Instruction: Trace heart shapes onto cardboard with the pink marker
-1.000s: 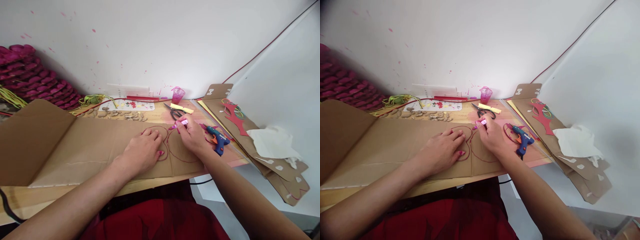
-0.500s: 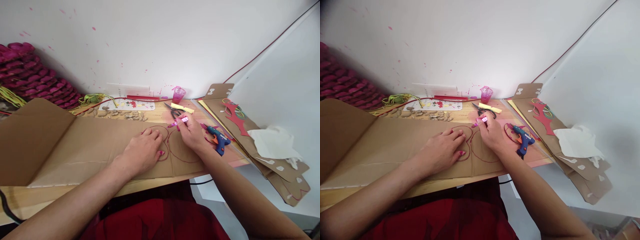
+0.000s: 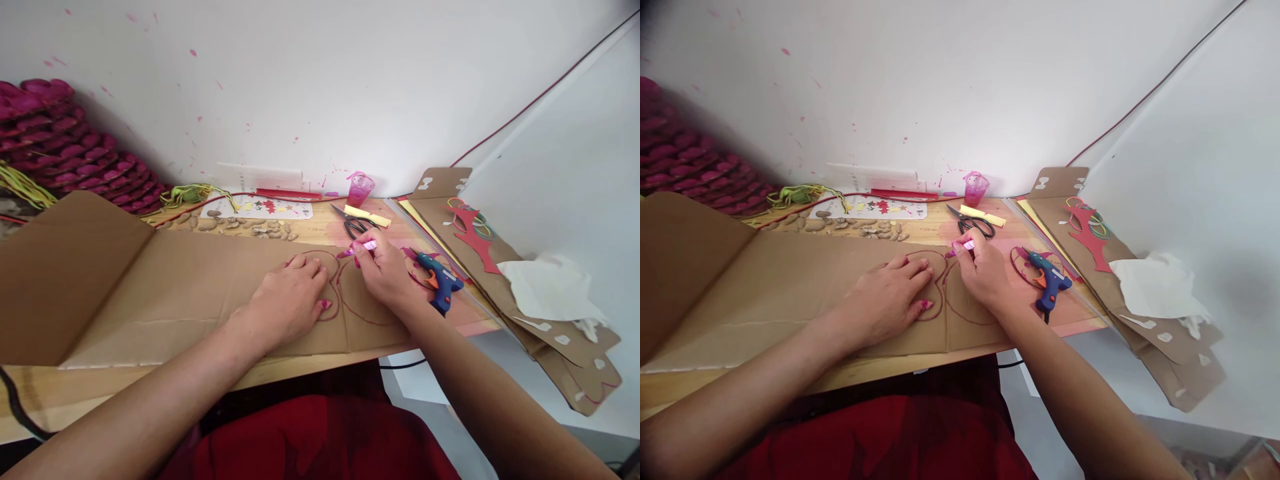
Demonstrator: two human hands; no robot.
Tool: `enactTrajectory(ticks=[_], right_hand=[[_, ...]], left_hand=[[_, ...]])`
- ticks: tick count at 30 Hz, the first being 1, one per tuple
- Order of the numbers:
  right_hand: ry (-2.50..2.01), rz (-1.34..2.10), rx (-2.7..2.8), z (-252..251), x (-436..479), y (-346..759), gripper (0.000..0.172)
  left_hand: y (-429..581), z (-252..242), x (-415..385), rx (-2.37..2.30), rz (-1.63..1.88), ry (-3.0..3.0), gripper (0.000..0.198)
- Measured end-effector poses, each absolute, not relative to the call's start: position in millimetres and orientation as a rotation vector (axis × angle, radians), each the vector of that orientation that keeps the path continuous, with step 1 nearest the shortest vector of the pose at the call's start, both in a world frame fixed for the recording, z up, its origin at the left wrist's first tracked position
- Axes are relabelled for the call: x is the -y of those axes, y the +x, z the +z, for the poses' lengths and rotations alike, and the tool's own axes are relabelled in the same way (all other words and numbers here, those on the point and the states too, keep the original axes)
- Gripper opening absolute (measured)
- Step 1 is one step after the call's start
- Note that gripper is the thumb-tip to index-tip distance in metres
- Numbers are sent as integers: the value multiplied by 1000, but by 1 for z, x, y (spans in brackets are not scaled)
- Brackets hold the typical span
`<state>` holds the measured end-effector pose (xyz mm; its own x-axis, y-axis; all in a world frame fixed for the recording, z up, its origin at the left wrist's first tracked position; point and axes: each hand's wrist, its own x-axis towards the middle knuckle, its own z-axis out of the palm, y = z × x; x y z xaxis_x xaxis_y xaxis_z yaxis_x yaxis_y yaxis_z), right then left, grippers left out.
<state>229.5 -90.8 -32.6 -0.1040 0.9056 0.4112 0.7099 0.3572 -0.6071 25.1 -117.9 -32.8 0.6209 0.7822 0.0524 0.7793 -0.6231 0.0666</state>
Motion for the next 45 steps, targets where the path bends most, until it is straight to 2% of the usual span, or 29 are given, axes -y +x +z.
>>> enactTrajectory(ticks=[9,16,24,45], right_hand=[[-1387,225,1924,-36,118,227,13],[-1334,336,1945,-39,129,225,16],[-1326,454,1888,-37,128,226,17],[-1383,395,1808,-34,103,240,18]], left_hand=[[24,-33,119,-1323,175,2785,37],[24,-33,119,-1327,180,2784,36],[24,-34,119,-1332,176,2805,34],[24,-36,118,-1323,182,2781,39]])
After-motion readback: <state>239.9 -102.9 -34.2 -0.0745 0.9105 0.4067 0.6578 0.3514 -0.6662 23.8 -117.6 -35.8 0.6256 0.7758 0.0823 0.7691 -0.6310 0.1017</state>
